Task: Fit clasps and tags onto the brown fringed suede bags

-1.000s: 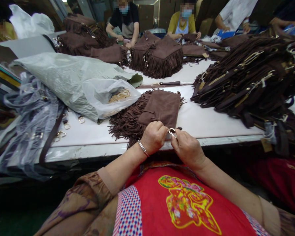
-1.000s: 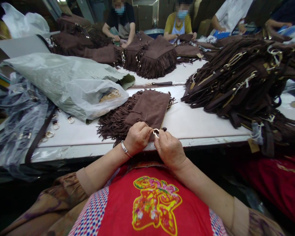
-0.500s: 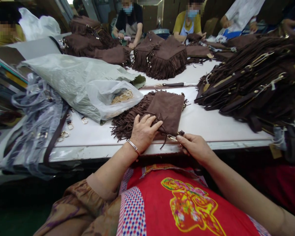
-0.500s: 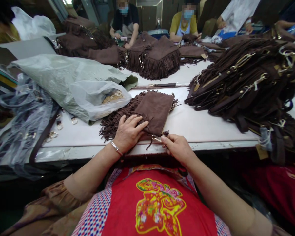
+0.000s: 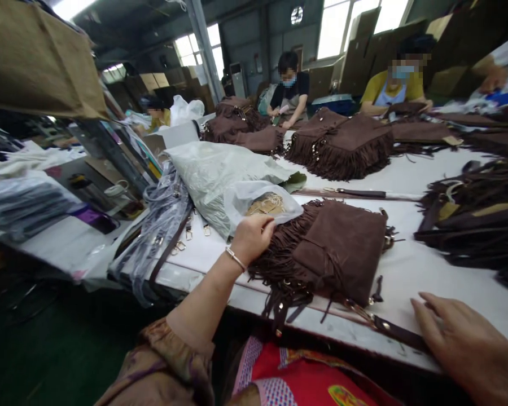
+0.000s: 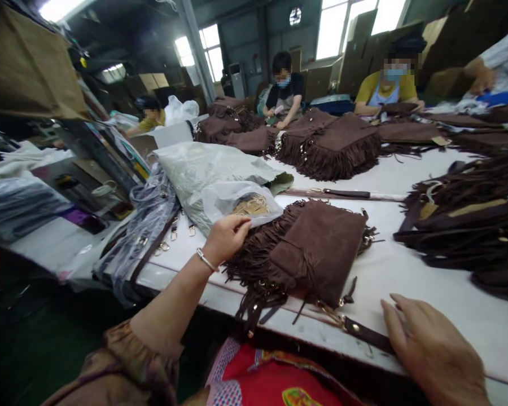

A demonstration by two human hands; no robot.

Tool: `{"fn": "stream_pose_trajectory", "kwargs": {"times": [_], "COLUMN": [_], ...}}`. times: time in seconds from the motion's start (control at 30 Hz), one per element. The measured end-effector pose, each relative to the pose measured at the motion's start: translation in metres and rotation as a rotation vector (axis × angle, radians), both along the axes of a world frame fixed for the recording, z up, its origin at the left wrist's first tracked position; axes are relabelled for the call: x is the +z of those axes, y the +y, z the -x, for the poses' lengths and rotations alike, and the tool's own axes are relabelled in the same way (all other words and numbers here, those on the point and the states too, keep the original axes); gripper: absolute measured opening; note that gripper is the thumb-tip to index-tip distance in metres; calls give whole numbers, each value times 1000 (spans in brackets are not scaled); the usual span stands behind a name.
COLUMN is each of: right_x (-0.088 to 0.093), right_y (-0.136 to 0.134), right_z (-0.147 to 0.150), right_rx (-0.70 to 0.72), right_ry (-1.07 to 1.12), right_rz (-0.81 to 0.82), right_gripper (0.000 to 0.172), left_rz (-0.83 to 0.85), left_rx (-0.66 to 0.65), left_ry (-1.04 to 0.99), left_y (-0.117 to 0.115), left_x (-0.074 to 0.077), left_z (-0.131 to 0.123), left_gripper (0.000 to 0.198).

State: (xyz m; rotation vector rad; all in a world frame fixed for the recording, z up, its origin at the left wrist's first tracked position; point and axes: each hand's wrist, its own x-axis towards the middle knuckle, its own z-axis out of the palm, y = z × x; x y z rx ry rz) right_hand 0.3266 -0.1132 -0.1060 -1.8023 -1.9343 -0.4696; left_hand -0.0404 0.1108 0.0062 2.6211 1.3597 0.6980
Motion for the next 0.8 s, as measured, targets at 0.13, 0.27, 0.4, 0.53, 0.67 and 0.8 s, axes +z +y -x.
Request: {"fn": "stream_pose_trajectory", "kwargs": {"times": [0.13,0.27,0.4,0.53,0.67,0.8], "right_x": [-19,-27,-24,-23,-24,-23], "right_y": [7,11,11,12,13,11], "right_z": [-12,-16,-17,-17,-17,-15], "right_rx": [113,131,139,130,145,124], "right_ry": [-375,-391,-409,-420,-443,-465], "right_rz": [86,40,30,41,23,31], "right_gripper": [37,37,36,38,36,34], "left_rz": [91,177,204,176,128,158], "left_rx": [174,60,-50,-32,22,-24], "left_ry": [298,448,526,551,522,518], "left_y": [83,125,138,143,139,130], "left_x": [6,-5,-14,-15,-11,-11], "left_z": [-3,-13,-15,-10,1,1], "left_gripper": [26,29,21,19,29,30]}}
